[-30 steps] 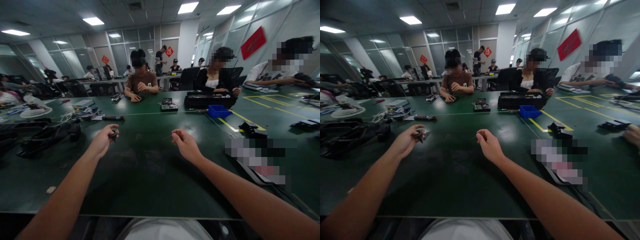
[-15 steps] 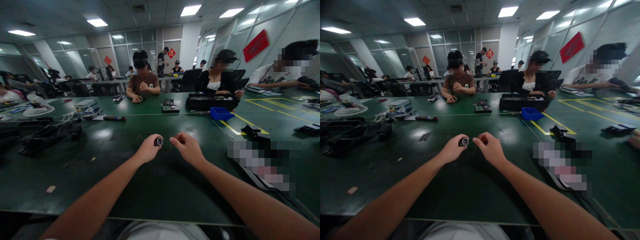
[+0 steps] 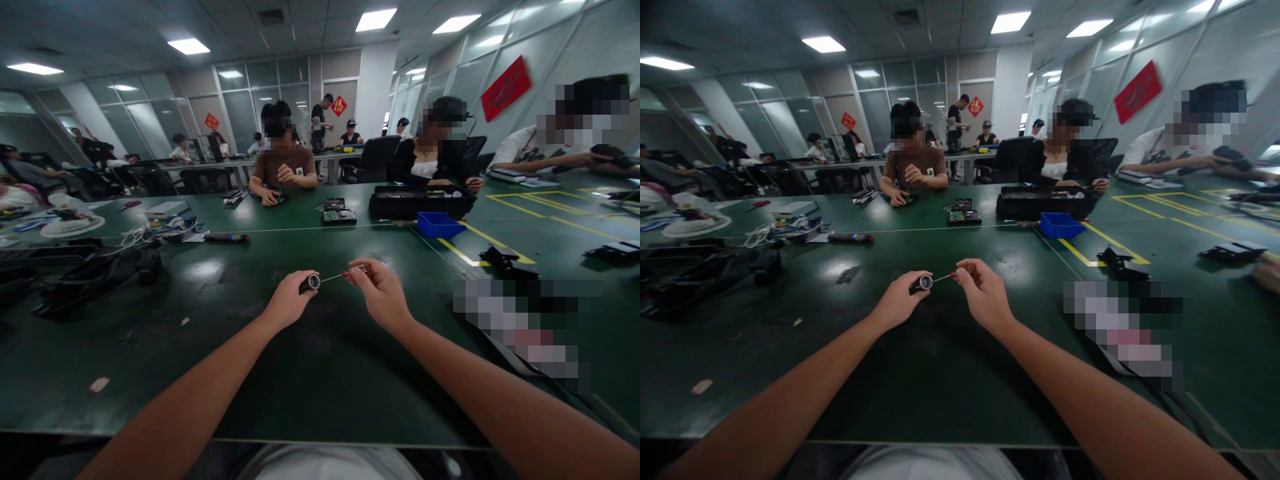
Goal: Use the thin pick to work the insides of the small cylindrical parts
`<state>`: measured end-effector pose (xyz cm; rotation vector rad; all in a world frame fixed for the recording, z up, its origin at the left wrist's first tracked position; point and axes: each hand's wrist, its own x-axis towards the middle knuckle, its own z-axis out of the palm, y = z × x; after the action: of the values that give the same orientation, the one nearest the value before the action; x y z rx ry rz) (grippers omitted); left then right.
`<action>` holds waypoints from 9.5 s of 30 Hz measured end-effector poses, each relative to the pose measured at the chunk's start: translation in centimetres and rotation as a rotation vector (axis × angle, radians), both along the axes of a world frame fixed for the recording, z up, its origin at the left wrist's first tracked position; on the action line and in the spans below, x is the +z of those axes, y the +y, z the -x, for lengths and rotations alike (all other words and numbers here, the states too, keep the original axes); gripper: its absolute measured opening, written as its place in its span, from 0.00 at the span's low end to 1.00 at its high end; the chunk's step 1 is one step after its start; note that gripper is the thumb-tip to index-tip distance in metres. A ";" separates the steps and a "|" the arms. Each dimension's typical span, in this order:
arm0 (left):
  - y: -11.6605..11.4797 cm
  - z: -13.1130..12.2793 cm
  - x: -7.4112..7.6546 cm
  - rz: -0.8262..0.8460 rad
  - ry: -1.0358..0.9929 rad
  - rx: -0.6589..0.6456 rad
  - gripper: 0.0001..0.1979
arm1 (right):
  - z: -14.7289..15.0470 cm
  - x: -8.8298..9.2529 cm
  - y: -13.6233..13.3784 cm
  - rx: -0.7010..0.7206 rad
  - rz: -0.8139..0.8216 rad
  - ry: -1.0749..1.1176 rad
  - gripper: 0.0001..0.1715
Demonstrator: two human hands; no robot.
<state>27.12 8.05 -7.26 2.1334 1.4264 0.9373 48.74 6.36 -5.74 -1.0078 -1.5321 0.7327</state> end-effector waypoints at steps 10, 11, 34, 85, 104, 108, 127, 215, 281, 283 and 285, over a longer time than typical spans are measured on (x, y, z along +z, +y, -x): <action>-0.3 -0.1 0.2 -0.024 0.015 -0.040 0.20 | 0.1 -0.1 0.2 0.021 0.022 -0.006 0.14; -0.3 -0.1 0.3 -0.027 0.017 -0.040 0.19 | 0.1 0.0 0.2 0.015 0.022 -0.008 0.14; -0.3 0.1 0.1 -0.119 0.143 -0.043 0.20 | -0.1 0.1 0.4 0.018 0.051 -0.104 0.11; -0.6 -0.2 0.5 -0.095 0.143 -0.090 0.20 | -0.2 0.7 0.2 -0.050 0.063 -0.161 0.15; -0.4 -0.2 0.3 -0.106 0.159 -0.013 0.20 | 0.4 -0.1 0.7 0.011 0.163 0.132 0.11; -0.4 -0.1 0.7 -0.189 0.151 -0.048 0.20 | 0.2 -0.2 1.5 0.108 0.387 0.504 0.13; -0.1 -0.1 0.4 -0.139 0.175 -0.085 0.21 | 0.2 -1.6 2.0 0.048 0.247 0.365 0.18; -0.1 -0.4 1.1 -0.202 0.224 -0.121 0.20 | -0.9 -0.5 2.9 0.081 0.450 0.583 0.13; 0.5 -0.2 0.0 -0.057 0.232 -0.127 0.19 | -0.3 0.2 0.6 -0.204 -0.077 -0.364 0.12; 0.5 -0.3 0.1 -0.041 0.190 -0.107 0.17 | -0.3 0.1 0.7 -0.213 -0.087 -0.354 0.12; 0.4 -0.3 0.2 -0.038 0.140 -0.079 0.16 | -0.2 0.0 0.7 -0.229 -0.110 -0.348 0.12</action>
<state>27.42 8.44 -7.04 2.3057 1.3871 0.8054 48.96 7.06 -5.70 -1.2493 -1.6947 0.3193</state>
